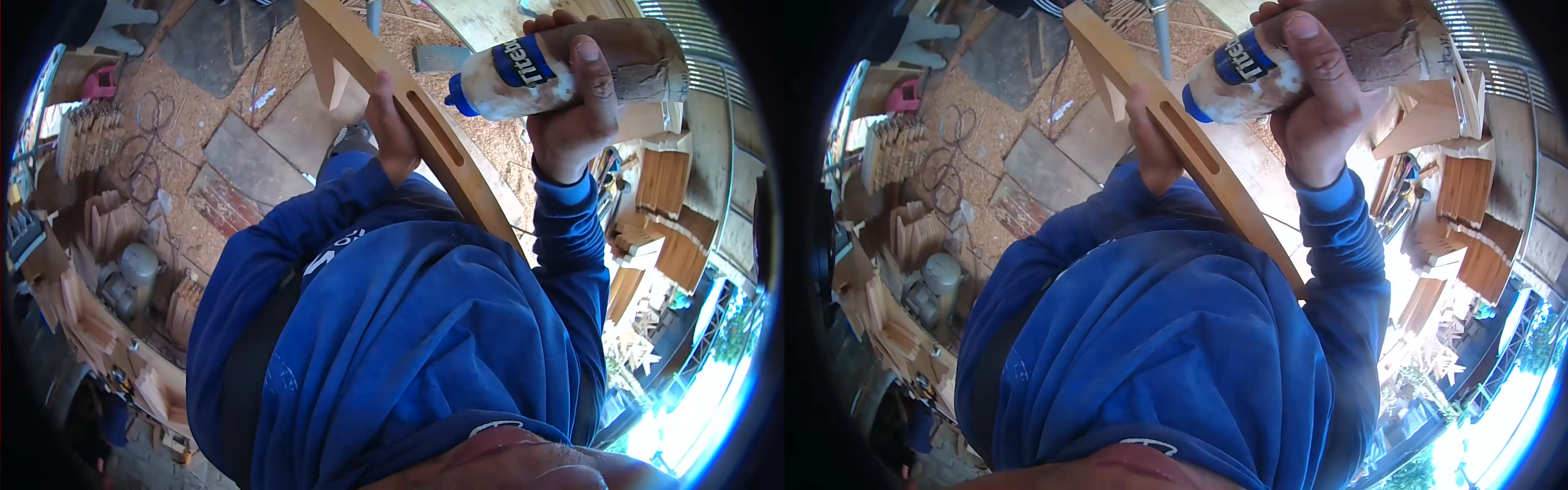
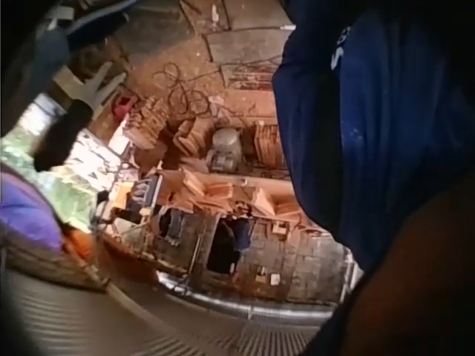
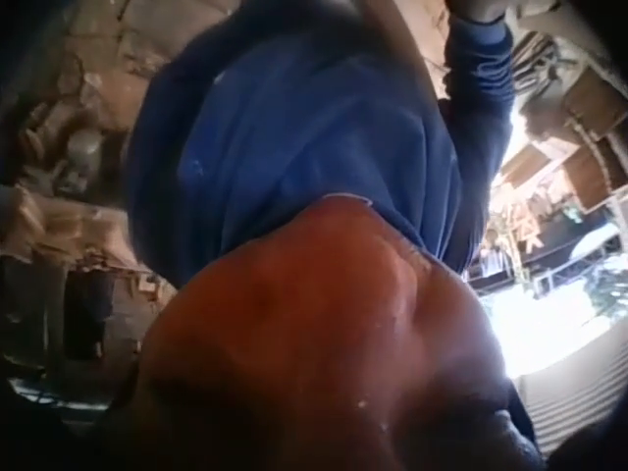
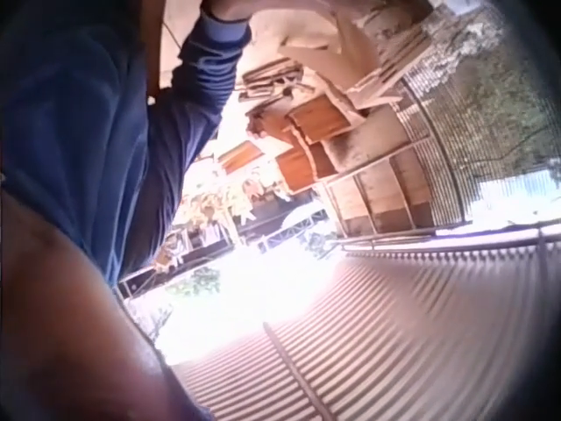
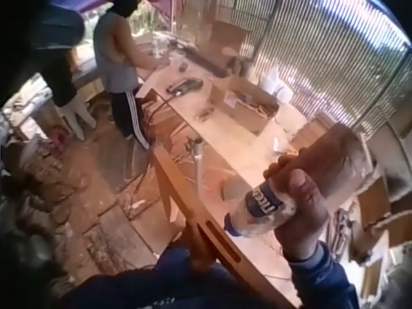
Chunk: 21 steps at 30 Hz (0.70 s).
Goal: Apply glue and assemble wooden frame pieces for furniture production.
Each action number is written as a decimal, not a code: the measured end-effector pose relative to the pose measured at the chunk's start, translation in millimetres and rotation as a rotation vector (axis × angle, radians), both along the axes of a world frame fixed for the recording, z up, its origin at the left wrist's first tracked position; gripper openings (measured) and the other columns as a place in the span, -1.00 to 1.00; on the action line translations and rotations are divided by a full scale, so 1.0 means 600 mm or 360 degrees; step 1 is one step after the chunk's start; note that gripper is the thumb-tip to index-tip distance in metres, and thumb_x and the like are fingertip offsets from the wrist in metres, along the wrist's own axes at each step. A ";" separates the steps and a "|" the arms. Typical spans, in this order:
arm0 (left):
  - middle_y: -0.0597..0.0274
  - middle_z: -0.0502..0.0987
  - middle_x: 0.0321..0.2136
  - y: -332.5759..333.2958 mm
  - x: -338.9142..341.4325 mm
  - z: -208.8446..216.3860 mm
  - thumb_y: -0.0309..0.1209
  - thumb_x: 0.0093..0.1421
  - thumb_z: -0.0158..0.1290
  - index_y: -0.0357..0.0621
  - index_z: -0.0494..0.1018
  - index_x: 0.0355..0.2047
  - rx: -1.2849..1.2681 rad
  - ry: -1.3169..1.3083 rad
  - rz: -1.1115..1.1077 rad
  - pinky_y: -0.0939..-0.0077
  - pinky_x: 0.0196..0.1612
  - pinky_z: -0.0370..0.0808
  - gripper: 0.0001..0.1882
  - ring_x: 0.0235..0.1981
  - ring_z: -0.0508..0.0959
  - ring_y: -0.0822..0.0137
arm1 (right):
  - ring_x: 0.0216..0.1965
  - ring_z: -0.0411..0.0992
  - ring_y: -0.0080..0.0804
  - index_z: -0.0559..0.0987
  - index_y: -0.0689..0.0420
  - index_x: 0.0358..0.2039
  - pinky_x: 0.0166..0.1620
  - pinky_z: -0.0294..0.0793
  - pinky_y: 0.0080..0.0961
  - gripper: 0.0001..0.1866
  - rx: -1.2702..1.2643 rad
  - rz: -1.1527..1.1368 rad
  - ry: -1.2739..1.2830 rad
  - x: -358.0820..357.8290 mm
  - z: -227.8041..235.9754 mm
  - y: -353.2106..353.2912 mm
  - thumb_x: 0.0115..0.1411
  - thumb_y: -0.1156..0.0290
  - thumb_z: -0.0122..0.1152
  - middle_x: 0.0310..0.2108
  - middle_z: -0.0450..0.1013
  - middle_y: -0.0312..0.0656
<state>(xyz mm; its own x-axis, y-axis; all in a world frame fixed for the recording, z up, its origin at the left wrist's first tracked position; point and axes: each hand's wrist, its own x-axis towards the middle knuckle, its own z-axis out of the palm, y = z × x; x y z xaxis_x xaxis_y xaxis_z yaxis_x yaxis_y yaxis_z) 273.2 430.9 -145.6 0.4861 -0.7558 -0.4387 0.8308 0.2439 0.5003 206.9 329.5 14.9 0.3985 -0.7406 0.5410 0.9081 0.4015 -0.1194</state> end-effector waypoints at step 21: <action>0.20 0.57 -0.22 -0.061 0.027 0.052 -0.01 0.40 0.03 -0.30 0.45 -0.05 -0.0172 -0.0029 0.0120 0.54 -0.15 0.51 -0.50 -0.24 0.56 0.44 | -0.28 0.55 -0.23 0.52 0.35 -0.11 -0.13 0.56 -0.40 -0.46 -0.0275 -0.0347 0.0250 0.079 -0.021 -0.059 -0.01 0.27 0.48 -0.30 0.56 -0.04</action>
<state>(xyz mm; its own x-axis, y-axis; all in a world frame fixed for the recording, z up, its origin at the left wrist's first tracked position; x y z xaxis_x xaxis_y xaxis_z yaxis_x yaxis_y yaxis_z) 289.3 394.3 -114.7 0.5506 -0.7590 -0.3475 0.7990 0.3587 0.4825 254.5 294.1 2.1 0.3294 -0.7201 0.6107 0.9355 0.1611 -0.3145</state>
